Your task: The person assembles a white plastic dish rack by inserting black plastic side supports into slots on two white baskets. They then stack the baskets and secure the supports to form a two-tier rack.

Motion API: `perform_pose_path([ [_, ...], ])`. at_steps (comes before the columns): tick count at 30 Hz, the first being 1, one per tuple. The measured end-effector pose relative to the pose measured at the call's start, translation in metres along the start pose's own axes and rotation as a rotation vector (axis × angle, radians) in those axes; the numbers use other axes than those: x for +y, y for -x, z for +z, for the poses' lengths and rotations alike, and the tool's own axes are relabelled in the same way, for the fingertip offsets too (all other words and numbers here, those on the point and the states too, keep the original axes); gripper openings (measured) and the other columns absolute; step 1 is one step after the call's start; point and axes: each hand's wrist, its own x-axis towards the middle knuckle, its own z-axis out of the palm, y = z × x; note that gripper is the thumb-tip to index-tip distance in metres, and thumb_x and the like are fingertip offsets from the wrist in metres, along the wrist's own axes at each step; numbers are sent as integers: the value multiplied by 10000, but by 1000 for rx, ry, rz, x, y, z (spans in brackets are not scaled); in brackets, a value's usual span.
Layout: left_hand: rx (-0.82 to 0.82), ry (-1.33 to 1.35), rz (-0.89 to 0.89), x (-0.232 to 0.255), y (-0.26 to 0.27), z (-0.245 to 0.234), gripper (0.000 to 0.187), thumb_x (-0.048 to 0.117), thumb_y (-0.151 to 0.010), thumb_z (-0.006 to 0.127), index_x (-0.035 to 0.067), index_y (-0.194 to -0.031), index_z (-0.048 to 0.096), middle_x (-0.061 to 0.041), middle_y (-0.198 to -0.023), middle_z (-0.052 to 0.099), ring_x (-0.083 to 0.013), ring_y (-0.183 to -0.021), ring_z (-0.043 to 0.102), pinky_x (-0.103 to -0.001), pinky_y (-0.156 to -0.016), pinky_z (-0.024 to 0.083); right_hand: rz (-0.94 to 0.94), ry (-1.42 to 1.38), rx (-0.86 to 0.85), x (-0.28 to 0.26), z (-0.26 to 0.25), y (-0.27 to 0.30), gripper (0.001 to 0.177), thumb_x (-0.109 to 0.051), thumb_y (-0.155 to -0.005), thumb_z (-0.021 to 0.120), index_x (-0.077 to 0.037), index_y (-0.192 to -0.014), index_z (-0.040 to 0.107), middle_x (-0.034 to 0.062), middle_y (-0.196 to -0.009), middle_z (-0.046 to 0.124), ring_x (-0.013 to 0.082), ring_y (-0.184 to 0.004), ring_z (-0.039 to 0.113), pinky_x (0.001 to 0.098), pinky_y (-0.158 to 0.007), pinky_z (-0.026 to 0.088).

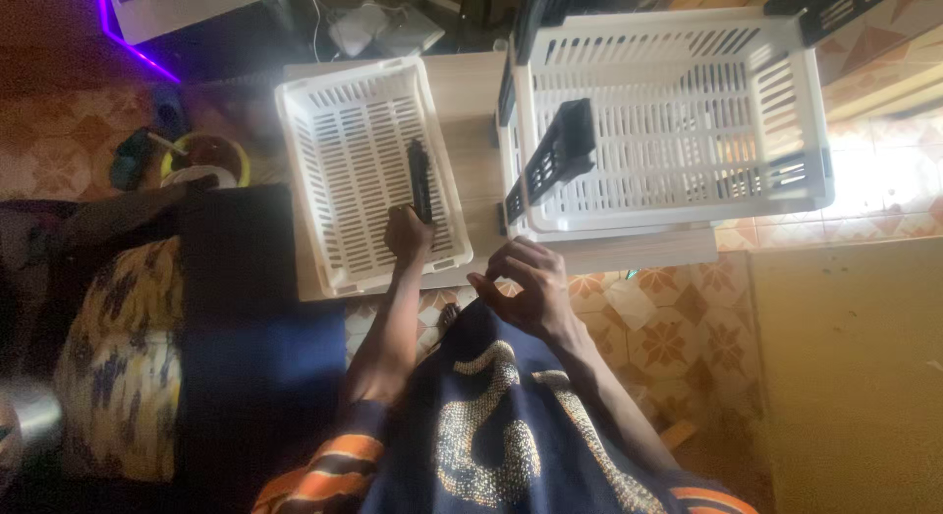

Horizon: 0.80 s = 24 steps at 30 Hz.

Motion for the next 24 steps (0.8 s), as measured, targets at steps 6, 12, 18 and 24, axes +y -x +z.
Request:
perform_pose_path([
  [6,-228,626,14,-9,-10,-34,360,391,-853,777,57,-977,723,-82,-846,731,-254,-755,716,-442,-682,573,287,-40,-114,7,30,3,109,-123,-924,754,-46,-851,729,73,-871,753,152,-714,714,310,-626,616],
  [12,-478,1266,-138,9,64,-101,435,468,-1025,525,64,-989,683,-29,-809,698,-131,-701,685,-309,-618,594,616,-180,-117,36,62,2,325,-292,-978,676,-38,-1178,714,151,-1173,754,234,-971,753,364,-812,639],
  [18,-872,1809,55,14,114,-109,444,391,-1152,391,75,-979,650,-46,-655,632,-143,-511,600,-281,-466,498,667,-668,-256,50,90,-10,757,-471,-891,759,28,-1420,549,209,-1356,660,278,-1261,652,430,-1054,559],
  [24,-1088,2003,70,-1,126,-104,522,484,-1150,342,97,-967,639,-48,-599,614,-157,-458,564,-288,-476,469,760,-851,-250,38,99,-10,833,-362,-793,866,38,-1444,534,239,-1314,689,307,-1238,646,450,-1093,498],
])
